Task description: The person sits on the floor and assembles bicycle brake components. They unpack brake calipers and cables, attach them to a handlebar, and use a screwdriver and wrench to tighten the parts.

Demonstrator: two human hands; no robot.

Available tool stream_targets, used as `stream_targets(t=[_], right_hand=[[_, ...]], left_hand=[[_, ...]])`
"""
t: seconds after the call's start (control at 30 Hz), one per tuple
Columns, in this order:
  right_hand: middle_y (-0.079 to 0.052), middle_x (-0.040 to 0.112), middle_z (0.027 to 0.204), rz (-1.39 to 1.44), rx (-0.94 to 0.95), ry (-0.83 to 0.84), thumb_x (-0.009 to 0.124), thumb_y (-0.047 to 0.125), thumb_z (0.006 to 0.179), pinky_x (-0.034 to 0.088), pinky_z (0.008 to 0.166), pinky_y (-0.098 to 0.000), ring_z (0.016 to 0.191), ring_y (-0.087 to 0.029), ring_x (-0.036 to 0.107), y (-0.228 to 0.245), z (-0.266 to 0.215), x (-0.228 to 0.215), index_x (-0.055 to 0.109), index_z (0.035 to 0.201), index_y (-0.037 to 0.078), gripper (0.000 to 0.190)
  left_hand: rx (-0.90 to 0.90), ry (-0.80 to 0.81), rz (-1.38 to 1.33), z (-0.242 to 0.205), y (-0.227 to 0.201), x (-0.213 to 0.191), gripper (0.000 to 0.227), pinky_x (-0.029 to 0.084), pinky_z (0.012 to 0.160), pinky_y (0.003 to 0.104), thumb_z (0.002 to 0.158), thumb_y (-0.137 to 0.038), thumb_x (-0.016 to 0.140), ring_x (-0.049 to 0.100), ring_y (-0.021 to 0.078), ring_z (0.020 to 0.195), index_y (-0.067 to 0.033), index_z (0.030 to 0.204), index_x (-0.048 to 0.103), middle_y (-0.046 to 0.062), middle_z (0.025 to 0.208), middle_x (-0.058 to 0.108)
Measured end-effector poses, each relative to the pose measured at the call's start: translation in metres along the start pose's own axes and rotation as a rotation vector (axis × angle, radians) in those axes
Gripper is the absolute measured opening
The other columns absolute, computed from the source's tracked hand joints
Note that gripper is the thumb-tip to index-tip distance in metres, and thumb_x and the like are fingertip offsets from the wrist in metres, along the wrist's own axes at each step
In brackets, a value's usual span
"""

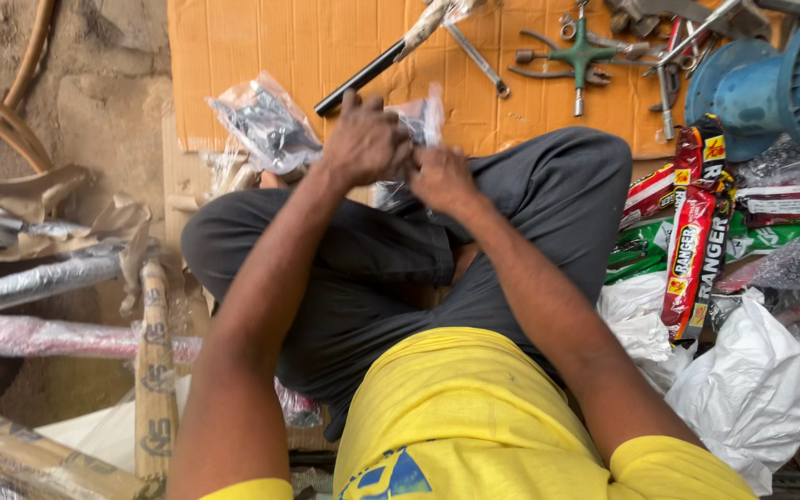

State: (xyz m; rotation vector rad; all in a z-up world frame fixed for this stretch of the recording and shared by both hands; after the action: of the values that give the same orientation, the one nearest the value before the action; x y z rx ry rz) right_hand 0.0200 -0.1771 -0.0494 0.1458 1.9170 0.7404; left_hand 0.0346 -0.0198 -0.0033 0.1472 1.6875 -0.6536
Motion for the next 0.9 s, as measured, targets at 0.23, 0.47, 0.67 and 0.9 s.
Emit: stream_targets(t=[0.23,0.47,0.67,0.9], right_hand=[[-0.015,0.065,0.081,-0.076,-0.414,0.015,0.069,0.032,0.099,0.047,0.073,-0.0511,0.079,-0.036,0.062,0.053,-0.015,-0.068,0.070,0.086,0.007,0.028],[-0.005,0.061,0.076,0.183,-0.592,-0.085,0.071,0.028,0.097,0.042,0.078,-0.0410,0.077,-0.025,0.057,0.021,-0.105,-0.128,0.069,0.083,0.009,0.024],[-0.006,0.065,0.086,0.781,-0.222,-0.125,0.068,0.029,0.103,0.046,0.069,-0.0286,0.075,-0.012,0.058,-0.028,-0.114,-0.119,0.070,0.103,0.001,0.028],[-0.013,0.073,0.094,1.104,0.138,0.232,0.066,0.022,0.095,0.052,0.062,-0.0338,0.071,-0.020,0.065,0.009,-0.039,-0.085,0.067,0.114,0.000,0.029]], left_hand=[[-0.012,-0.307,-0.195,-0.008,0.045,-0.033,0.060,0.038,0.076,0.045,0.102,-0.054,0.069,0.051,0.0275,0.068,-0.0116,0.061,0.062,0.009,0.061,0.056],[-0.363,-0.539,-0.345,-0.023,0.092,-0.041,0.062,0.035,0.052,0.045,0.094,-0.043,0.082,0.039,0.0302,0.045,-0.0026,0.055,0.056,0.015,0.048,0.048],[-0.543,-0.704,-0.318,-0.023,0.089,-0.042,0.066,0.029,0.045,0.044,0.097,-0.041,0.085,0.030,0.0280,0.044,0.0008,0.056,0.054,0.016,0.048,0.041],[-0.307,-0.570,-0.460,-0.025,0.027,-0.021,0.053,0.039,0.056,0.044,0.095,-0.042,0.079,0.050,0.0293,0.060,-0.0009,0.067,0.059,0.015,0.064,0.055]])
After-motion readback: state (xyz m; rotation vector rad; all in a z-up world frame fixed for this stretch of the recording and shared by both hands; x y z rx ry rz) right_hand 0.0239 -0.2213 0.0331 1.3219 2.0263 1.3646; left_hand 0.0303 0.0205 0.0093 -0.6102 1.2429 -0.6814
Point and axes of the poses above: each hand's wrist, its own z-axis towards the middle knuckle, its own x-axis out of the palm, y = z × x, the point moved 4 cm from there along z, towards the middle knuckle
